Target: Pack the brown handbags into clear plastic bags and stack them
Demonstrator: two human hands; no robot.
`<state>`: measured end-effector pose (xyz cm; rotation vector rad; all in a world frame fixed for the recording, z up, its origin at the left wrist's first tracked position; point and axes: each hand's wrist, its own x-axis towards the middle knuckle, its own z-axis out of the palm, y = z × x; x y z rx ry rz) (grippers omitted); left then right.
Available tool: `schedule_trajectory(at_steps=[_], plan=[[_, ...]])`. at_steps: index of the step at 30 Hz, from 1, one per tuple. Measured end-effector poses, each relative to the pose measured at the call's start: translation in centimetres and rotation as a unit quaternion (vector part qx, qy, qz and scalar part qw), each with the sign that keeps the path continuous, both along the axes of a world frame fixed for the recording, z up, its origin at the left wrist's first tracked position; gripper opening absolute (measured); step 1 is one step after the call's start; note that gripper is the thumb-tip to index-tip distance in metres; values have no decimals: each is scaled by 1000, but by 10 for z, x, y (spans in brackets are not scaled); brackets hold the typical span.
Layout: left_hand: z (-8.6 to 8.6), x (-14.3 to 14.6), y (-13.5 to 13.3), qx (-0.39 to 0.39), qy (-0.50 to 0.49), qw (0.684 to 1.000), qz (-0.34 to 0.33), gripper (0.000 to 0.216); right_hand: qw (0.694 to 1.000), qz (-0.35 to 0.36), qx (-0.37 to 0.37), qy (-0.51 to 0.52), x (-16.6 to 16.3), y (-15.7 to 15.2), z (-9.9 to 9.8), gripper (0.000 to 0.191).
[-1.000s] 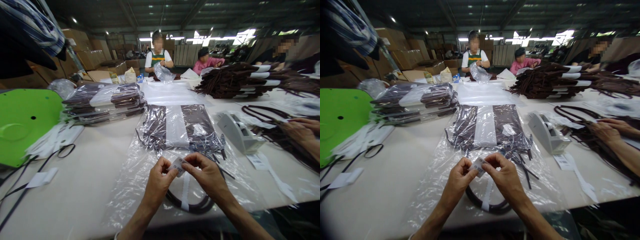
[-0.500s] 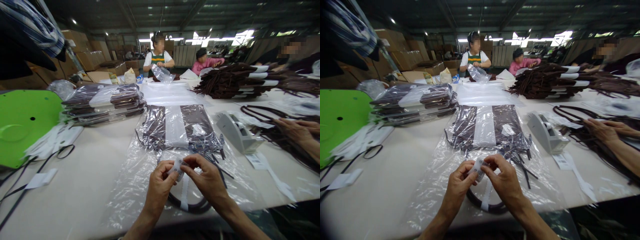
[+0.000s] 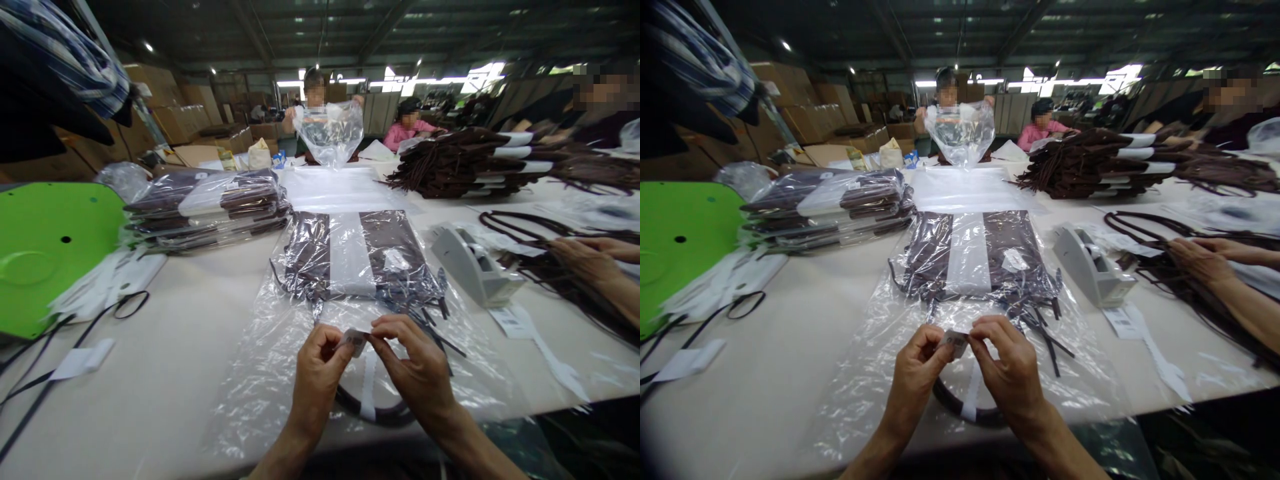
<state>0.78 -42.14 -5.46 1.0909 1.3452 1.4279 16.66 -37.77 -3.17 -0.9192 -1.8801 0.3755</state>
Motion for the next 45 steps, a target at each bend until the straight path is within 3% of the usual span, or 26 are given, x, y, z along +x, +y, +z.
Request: schedule_trajectory(at_steps=[5, 12, 15, 18, 21, 24, 27, 32, 34, 38, 41, 45], plan=[[-6, -1, 1, -39, -19, 999, 13, 31, 999, -12, 37, -3, 2, 1, -2, 11], [-4, -2, 0, -50, -1, 999, 4, 34, 1000, -8, 3, 24, 1, 2, -2, 10], [-5, 0, -3, -41, 15, 999, -7, 29, 998, -10, -39, 51, 1, 3, -3, 5], [-5, 0, -5, -6, 72, 997, 7, 23, 988, -9, -127, 86, 2, 3, -5, 9], [-1, -2, -5, 34, 114, 993, 16, 16, 959, 26, -236, 158, 1, 4, -5, 18], [4, -5, -3, 56, 122, 991, 2, 11, 923, 61, -299, 232, 0, 5, -2, 24], [5, -6, -2, 41, 115, 992, -14, 12, 905, 70, -322, 268, -3, 6, 1, 24], [-4, -3, 0, -7, -40, 998, -43, 17, 899, 58, -314, 299, -6, 6, -3, 22], [-9, -3, 0, -21, -58, 997, -42, 21, 890, 67, -325, 314, -5, 6, -7, 21], [-11, -9, 1, -15, 10, 999, -29, 15, 842, 105, -401, 344, -1, 8, -11, 22], [-2, -15, 1, 53, 75, 996, -19, 8, 810, 136, -468, 326, 0, 8, -11, 26], [10, -19, 1, 123, 100, 986, -57, 12, 761, 217, -545, 277, -2, 5, -11, 29]])
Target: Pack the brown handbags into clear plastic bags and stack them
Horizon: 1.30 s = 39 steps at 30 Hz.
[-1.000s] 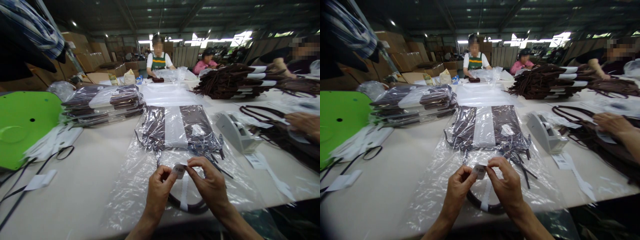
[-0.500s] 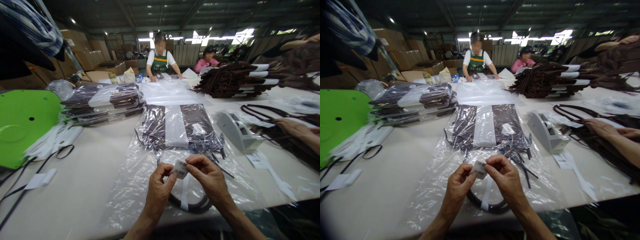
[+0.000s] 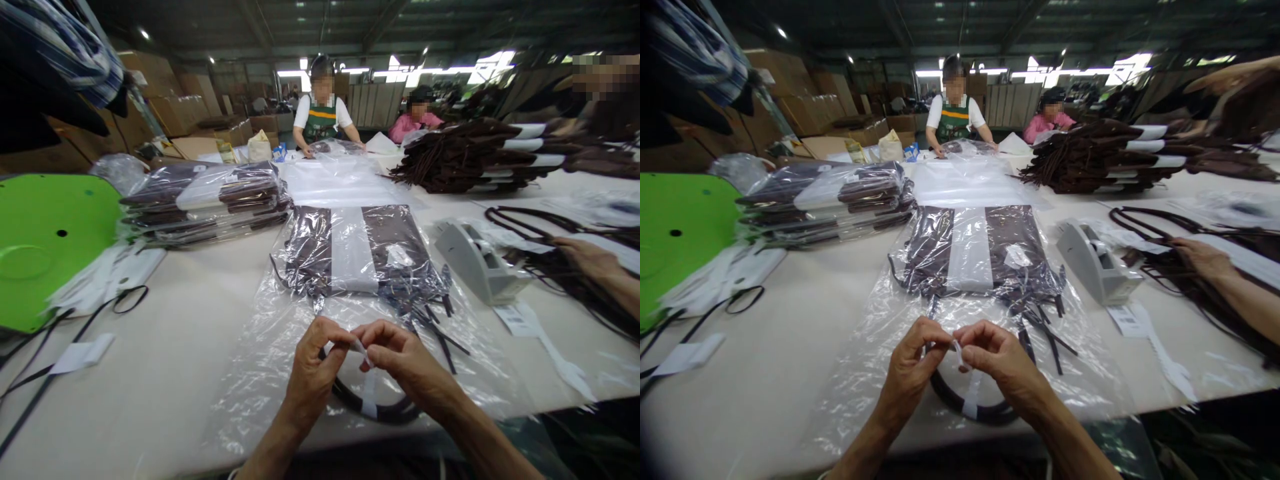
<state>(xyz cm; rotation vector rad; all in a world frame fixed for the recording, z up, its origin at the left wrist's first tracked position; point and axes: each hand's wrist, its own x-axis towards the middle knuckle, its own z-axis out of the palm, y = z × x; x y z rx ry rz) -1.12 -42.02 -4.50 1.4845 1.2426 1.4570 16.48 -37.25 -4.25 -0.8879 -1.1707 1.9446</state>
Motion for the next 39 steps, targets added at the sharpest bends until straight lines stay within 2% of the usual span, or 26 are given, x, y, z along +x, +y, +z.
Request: schedule_trajectory(at_steps=[2, 6, 9, 12, 15, 18, 23, 27, 30, 35, 39], plan=[[1, 0, 0, 4, 0, 1000, -23, 14, 999, 44, -18, 1, -1, -1, 0, 33], [-7, -1, 0, -36, -4, 998, -42, 10, 998, 40, -20, -33, -1, 1, -1, 50], [-16, -3, 2, -119, -33, 992, -37, 9, 997, 38, -21, -61, 4, 4, -1, 42], [-19, -7, 3, -184, -68, 977, -81, 14, 998, 17, -2, -66, 8, 7, 2, 34], [-13, -8, 4, -205, -67, 967, -135, 17, 998, -6, 6, -65, 7, 10, 5, 34], [-5, -6, 4, -177, -45, 971, -154, 16, 997, -22, -2, -70, 4, 10, 3, 35], [0, -2, 3, -97, -44, 987, -118, 10, 998, -37, -40, -38, -2, 7, -8, 38], [0, -4, 2, -109, -72, 981, -143, 9, 998, -36, -61, 0, -7, 3, -12, 38], [-4, -5, 3, -102, -86, 982, -133, 12, 997, -25, -72, -9, -9, 2, -10, 38], [-14, -7, 5, -97, -112, 987, -68, 16, 991, -81, 26, -102, -2, 8, -4, 35], [-15, -6, 6, -106, -99, 989, -20, 18, 985, -45, 91, -137, 0, 7, 4, 31]])
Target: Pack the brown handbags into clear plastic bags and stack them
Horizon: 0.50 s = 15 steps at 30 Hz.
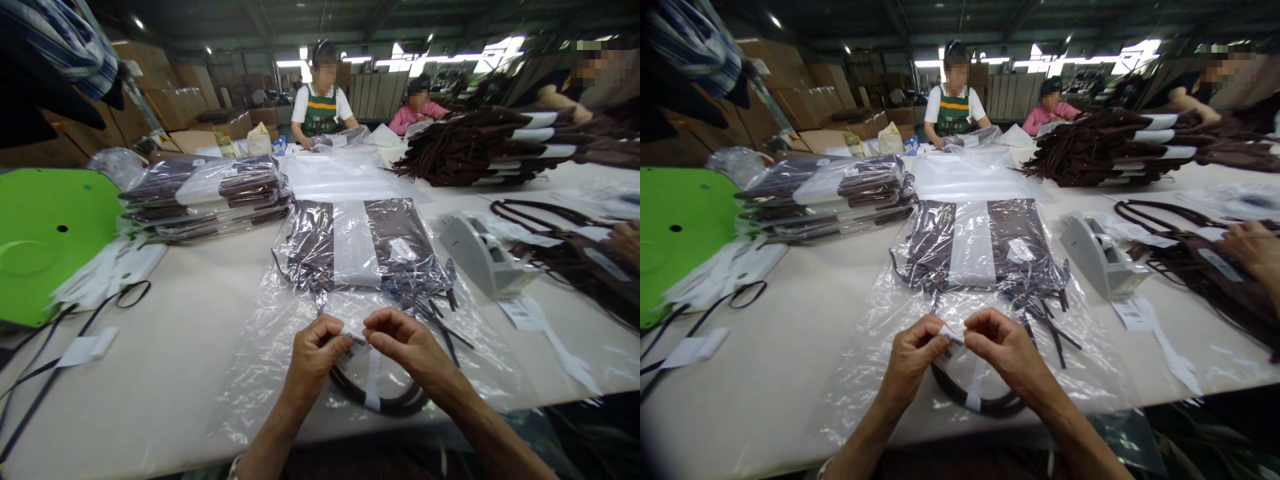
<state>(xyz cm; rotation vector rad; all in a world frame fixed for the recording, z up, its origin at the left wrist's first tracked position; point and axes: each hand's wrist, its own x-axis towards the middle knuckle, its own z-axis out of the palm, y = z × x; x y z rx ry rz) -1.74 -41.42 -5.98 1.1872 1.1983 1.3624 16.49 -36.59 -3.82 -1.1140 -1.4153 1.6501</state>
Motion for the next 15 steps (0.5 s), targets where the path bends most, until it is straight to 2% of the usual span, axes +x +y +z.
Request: schedule_trajectory(at_steps=[3, 7, 13, 15], plan=[[5, 3, -1, 2, 33, 999, 23, 19, 997, 39, 49, -50, -6, -6, 6, 25], [10, 3, -1, 7, 56, 998, 36, 22, 992, 31, 83, -90, -12, -8, 9, 18], [9, -7, 1, -6, 37, 998, -56, 22, 988, 11, 103, -110, -8, -1, 9, 14], [6, -9, 1, -11, 35, 998, -55, 21, 988, 16, 102, -113, -6, -1, 8, 15]])
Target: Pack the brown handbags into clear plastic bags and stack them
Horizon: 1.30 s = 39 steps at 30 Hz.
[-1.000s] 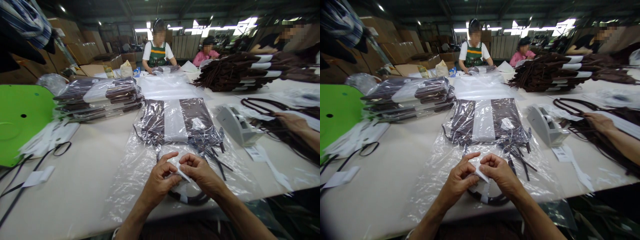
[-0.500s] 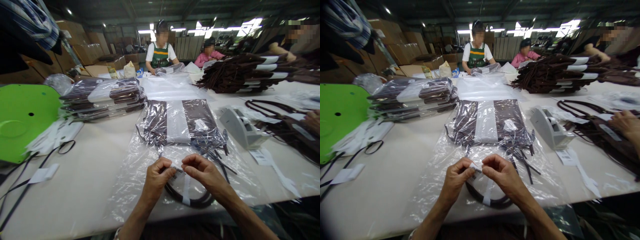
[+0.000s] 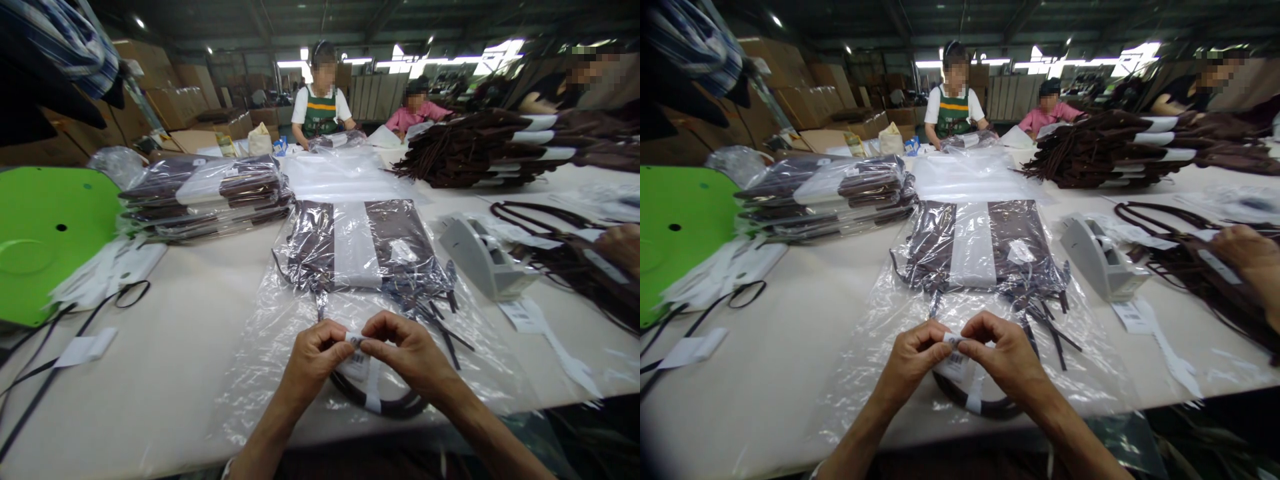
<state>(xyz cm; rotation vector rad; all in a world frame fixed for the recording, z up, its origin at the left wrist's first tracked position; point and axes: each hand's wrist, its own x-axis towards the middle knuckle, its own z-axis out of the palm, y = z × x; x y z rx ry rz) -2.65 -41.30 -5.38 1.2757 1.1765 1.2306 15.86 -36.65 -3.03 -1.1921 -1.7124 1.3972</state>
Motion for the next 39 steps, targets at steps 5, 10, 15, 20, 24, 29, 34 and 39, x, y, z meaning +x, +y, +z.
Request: schedule_trajectory(at_steps=[5, 10, 15, 20, 24, 29, 34, 39], plan=[[-4, 3, -1, 19, 20, 999, 39, 24, 999, 31, -5, -17, -2, 0, -1, 15], [2, 7, -3, 56, 83, 992, 82, 23, 999, 23, 24, -40, -5, 0, 0, 16], [-2, 8, -2, 25, 67, 991, 111, 27, 998, 9, 47, -39, -8, 0, -1, 15], [-10, 8, -1, -19, 4, 993, 120, 29, 998, 6, 50, -32, -10, -1, 1, 14], [-15, 8, 0, -43, -8, 993, 109, 30, 995, -11, 95, -37, -7, 2, 0, 12], [-11, 9, 2, -39, 37, 997, 57, 17, 988, -32, 140, -62, -3, 12, -4, 11], [-9, 6, 10, -55, 88, 992, 72, 32, 980, -37, 177, -85, -3, 23, -2, 14], [-30, 3, 12, -41, 84, 993, 66, 35, 975, -39, 204, -77, -14, 61, 20, 17]])
